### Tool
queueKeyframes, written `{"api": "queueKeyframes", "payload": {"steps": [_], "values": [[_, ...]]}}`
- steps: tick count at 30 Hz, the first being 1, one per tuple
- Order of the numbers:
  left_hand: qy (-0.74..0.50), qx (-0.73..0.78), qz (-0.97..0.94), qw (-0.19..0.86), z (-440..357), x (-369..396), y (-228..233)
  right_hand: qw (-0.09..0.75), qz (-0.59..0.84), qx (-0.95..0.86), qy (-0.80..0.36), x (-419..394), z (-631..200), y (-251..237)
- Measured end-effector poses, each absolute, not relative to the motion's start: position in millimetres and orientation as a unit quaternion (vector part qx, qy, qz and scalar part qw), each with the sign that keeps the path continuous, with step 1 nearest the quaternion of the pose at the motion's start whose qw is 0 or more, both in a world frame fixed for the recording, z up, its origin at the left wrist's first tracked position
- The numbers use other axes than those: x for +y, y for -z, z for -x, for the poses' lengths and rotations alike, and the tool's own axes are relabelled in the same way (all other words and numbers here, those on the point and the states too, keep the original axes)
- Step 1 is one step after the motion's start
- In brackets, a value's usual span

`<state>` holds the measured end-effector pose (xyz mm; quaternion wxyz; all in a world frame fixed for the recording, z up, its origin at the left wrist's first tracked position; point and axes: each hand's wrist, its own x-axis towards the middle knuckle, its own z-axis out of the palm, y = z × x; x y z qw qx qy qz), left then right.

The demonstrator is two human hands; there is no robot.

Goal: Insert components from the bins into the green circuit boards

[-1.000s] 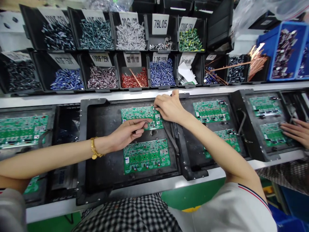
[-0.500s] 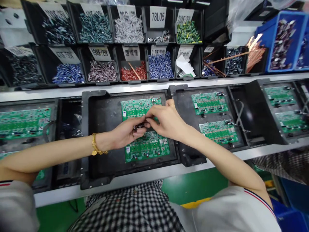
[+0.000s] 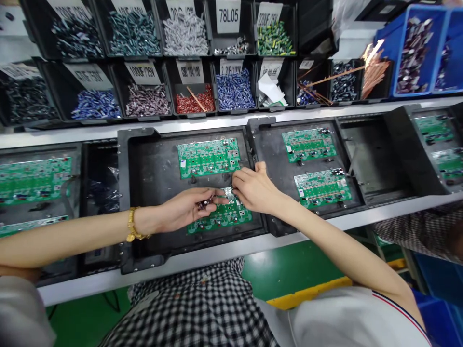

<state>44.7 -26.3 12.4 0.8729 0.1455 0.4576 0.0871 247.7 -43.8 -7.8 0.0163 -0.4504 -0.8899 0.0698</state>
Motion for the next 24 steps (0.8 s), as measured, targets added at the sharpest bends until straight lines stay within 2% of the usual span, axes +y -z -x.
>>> {"api": "queueKeyframes", "payload": {"steps": [9,15,17,20,22,24], "values": [[-0.063,0.448,-0.149,0.879,-49.1,-24.9,-3.9,-0.032,0.433,-0.901,0.018,-51.9,-238.0,7.1],[-0.061,0.441,-0.165,0.880,-47.0,-24.4,-4.1,-0.010,0.441,-0.897,-0.032,-48.2,-241.8,6.2],[-0.064,0.451,-0.153,0.877,-45.5,-24.2,-4.5,0.026,0.454,-0.887,-0.077,-46.9,-244.3,4.0],[-0.085,0.465,-0.124,0.873,-45.7,-23.2,-5.8,0.132,0.496,-0.848,-0.133,-48.5,-242.4,-1.8],[-0.116,0.474,-0.098,0.867,-48.5,-22.3,-7.2,0.197,0.503,-0.832,-0.128,-52.2,-235.0,-6.2],[-0.151,0.483,-0.073,0.860,-53.4,-22.6,-9.2,0.222,0.480,-0.844,-0.088,-57.0,-224.1,-10.0]]}}
